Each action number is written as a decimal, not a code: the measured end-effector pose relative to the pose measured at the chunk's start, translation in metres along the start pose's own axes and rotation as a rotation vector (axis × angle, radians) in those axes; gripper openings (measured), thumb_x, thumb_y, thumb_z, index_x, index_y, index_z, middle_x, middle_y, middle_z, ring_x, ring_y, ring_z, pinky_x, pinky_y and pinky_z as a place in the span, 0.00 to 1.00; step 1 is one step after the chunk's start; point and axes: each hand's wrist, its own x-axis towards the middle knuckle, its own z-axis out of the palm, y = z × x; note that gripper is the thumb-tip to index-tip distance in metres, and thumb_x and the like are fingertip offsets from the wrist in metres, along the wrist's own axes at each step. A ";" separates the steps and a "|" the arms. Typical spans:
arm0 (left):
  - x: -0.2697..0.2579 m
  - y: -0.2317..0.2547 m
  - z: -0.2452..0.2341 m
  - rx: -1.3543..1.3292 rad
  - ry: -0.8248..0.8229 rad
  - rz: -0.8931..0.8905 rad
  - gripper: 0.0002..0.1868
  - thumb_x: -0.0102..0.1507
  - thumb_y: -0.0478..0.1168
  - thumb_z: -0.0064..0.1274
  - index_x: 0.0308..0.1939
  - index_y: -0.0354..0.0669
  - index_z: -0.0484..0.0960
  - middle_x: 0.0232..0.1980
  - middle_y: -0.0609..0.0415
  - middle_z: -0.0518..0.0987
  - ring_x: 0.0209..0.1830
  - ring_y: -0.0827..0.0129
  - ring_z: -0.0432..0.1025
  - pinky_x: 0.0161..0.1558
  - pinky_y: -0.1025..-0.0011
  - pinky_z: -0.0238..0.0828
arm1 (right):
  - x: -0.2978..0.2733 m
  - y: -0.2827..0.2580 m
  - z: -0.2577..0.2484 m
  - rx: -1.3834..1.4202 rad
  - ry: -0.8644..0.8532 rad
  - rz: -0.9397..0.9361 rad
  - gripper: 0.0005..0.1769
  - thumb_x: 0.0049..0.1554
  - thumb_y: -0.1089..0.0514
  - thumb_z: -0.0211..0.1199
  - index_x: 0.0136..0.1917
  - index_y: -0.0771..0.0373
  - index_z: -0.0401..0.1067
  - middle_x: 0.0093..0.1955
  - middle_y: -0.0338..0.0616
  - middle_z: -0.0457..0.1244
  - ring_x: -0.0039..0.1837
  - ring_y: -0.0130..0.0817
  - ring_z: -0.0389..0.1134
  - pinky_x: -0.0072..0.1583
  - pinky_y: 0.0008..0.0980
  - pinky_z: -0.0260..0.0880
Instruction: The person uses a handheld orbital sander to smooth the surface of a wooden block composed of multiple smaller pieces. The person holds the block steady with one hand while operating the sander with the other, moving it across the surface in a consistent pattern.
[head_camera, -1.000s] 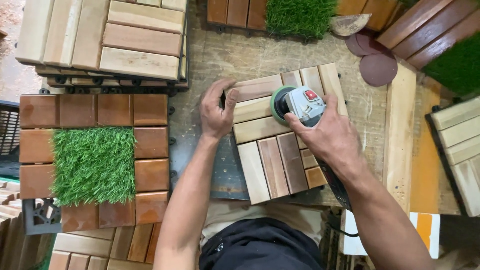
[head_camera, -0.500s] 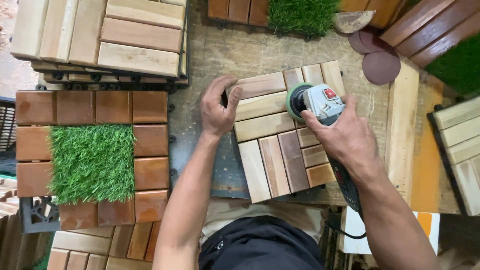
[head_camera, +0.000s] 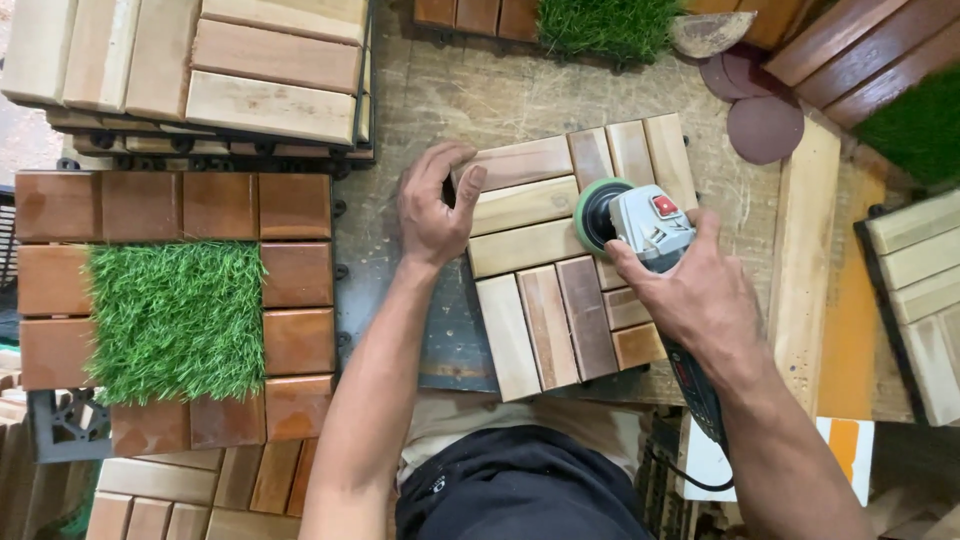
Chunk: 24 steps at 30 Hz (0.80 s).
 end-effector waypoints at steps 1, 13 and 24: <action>0.000 -0.001 0.001 0.000 0.001 -0.001 0.18 0.70 0.57 0.53 0.49 0.50 0.85 0.49 0.54 0.83 0.52 0.54 0.78 0.56 0.59 0.71 | -0.004 -0.003 -0.001 -0.002 0.000 0.000 0.54 0.52 0.24 0.61 0.78 0.59 0.53 0.56 0.83 0.64 0.63 0.77 0.66 0.63 0.65 0.64; -0.002 -0.006 0.002 -0.028 0.016 -0.031 0.18 0.69 0.58 0.53 0.48 0.51 0.85 0.48 0.55 0.83 0.53 0.56 0.79 0.57 0.61 0.70 | -0.016 -0.010 0.020 -0.076 -0.046 -0.095 0.53 0.54 0.24 0.60 0.75 0.63 0.53 0.54 0.82 0.65 0.60 0.76 0.68 0.60 0.65 0.67; -0.002 -0.007 -0.003 -0.169 -0.042 -0.069 0.23 0.72 0.60 0.43 0.51 0.49 0.84 0.51 0.50 0.82 0.56 0.51 0.77 0.60 0.58 0.70 | -0.031 -0.031 0.037 -0.088 -0.079 -0.214 0.50 0.55 0.27 0.62 0.74 0.65 0.56 0.54 0.79 0.66 0.59 0.74 0.70 0.59 0.63 0.69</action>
